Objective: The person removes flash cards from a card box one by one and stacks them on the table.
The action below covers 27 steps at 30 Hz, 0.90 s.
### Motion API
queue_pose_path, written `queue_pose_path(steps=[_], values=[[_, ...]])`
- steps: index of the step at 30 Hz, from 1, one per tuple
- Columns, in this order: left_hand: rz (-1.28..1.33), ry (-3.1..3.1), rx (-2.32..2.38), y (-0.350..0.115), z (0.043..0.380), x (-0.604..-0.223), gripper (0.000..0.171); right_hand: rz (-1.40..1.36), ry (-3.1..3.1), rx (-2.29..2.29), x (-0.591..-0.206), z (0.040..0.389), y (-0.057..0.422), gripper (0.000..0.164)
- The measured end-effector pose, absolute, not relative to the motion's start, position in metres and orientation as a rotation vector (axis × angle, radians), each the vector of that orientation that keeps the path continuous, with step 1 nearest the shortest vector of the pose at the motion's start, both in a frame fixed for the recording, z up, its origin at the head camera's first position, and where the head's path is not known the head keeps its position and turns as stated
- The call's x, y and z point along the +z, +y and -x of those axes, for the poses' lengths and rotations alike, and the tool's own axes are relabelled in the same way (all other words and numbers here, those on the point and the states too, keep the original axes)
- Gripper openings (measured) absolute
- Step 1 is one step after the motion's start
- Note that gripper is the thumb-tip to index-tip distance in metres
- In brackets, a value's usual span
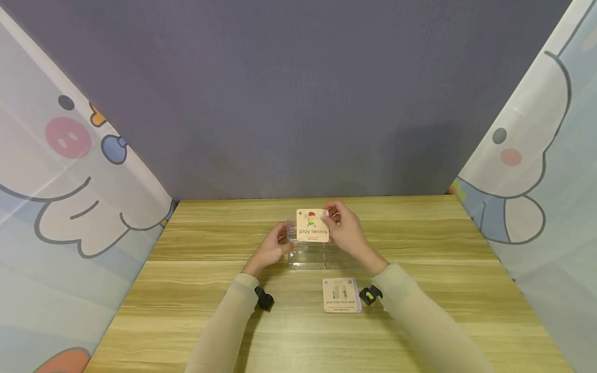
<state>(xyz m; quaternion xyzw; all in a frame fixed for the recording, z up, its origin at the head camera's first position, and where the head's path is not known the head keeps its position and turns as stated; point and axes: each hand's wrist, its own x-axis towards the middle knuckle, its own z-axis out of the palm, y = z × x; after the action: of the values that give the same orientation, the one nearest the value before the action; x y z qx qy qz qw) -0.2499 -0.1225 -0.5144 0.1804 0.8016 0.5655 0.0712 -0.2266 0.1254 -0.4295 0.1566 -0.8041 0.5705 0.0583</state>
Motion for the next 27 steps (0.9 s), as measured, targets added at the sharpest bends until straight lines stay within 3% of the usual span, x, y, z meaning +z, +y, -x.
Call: queue_pose_path(steps=[27], values=[[-0.506,2.422,1.693,-0.122,0.251,-0.515,0.056,-0.53,-2.347,1.845,-0.405,0.206,0.138,0.023]])
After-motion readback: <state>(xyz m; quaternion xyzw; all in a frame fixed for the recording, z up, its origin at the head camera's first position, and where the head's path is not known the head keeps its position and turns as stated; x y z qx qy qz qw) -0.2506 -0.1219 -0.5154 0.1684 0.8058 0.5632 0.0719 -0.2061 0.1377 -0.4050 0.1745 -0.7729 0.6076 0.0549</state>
